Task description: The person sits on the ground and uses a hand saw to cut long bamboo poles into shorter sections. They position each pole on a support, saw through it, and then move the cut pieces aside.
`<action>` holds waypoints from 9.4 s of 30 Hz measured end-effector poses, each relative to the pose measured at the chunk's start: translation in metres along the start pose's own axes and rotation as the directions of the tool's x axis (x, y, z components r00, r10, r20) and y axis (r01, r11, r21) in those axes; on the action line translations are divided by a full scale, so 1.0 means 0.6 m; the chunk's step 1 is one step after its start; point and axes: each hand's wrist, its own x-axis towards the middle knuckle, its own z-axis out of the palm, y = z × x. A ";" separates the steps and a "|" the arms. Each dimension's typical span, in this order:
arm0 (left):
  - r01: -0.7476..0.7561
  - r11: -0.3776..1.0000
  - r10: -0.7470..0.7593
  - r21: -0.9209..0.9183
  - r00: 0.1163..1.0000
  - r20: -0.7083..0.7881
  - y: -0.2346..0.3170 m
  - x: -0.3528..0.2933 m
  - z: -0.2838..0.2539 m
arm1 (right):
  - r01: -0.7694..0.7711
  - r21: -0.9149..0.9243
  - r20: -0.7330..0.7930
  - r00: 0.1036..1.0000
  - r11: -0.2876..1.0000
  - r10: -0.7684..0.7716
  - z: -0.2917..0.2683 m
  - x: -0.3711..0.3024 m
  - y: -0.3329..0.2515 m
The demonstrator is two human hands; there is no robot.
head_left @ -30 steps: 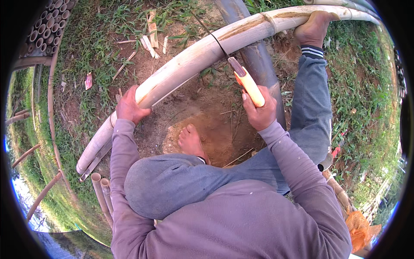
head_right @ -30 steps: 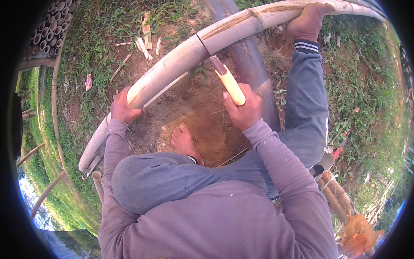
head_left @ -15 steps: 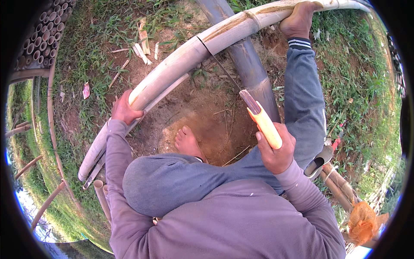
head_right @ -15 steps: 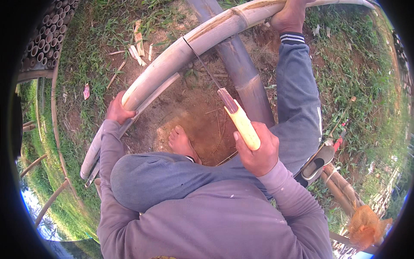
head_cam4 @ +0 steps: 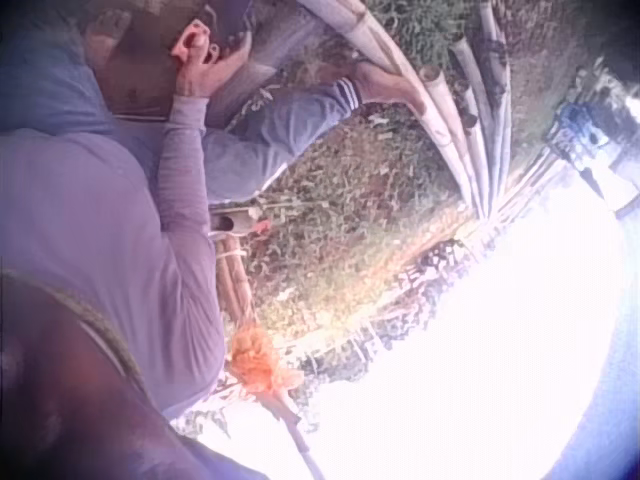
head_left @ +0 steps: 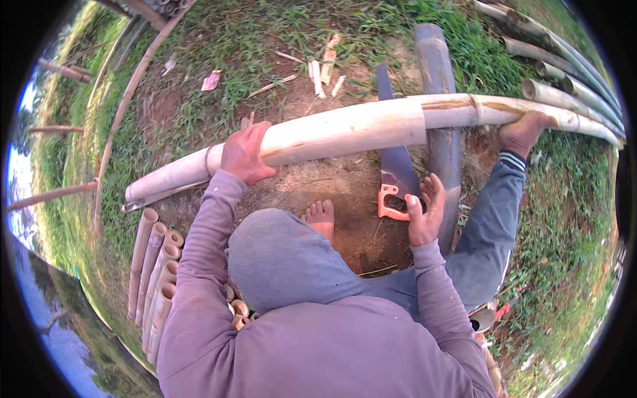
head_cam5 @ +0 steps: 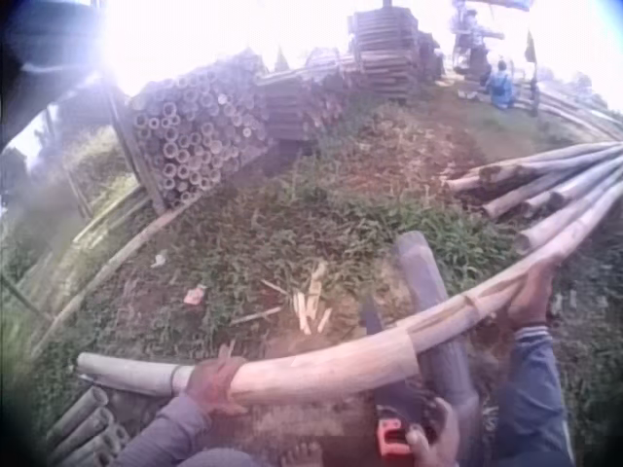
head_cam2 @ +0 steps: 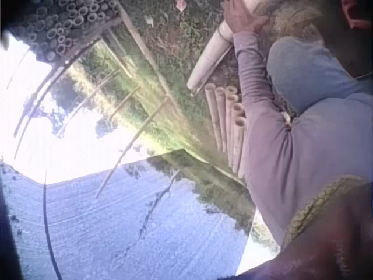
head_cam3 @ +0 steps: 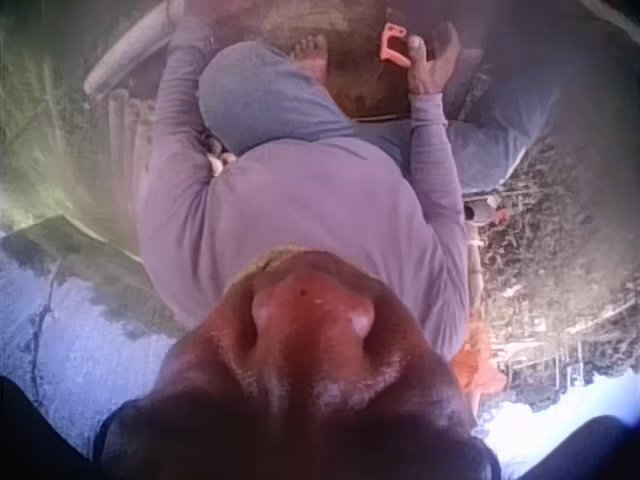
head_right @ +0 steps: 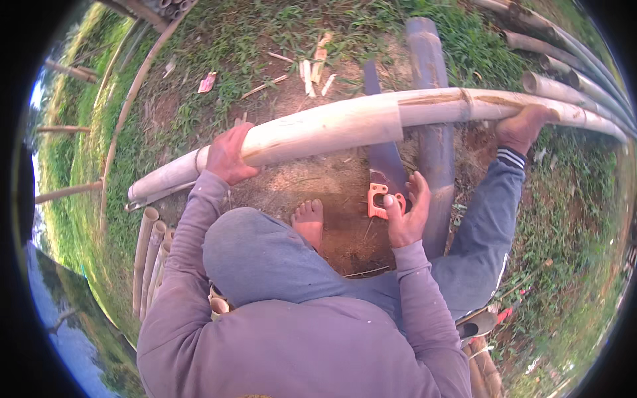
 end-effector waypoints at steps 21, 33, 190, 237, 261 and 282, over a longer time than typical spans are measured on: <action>-0.681 -0.255 -0.949 -0.687 0.312 0.043 0.091 -0.176 0.053 | -0.300 0.488 0.457 0.888 0.820 0.053 -0.085 0.182 -0.131; -0.673 0.464 -0.883 -0.577 -0.402 -0.241 0.065 -0.684 -0.174 | 0.183 0.196 0.708 0.653 0.963 -0.268 0.095 0.144 -0.311; -0.409 0.904 0.379 -0.123 0.901 -0.212 0.184 0.099 0.018 | 0.800 -0.473 0.752 0.585 0.370 -0.302 -0.178 0.330 -0.184; -0.039 0.988 -0.034 0.150 0.889 0.456 0.029 0.224 0.069 | -0.424 -0.400 -0.411 0.875 0.813 0.254 -0.426 0.446 -0.035; -0.088 0.995 0.101 -0.051 0.908 0.407 0.489 0.399 -0.451 | 0.064 0.964 -0.231 0.684 0.259 0.691 -0.648 0.385 -0.369; 0.728 0.372 0.071 -0.576 0.596 0.799 1.795 0.786 -0.362 | 0.608 0.730 -0.621 0.398 0.313 0.676 -1.522 0.073 -0.780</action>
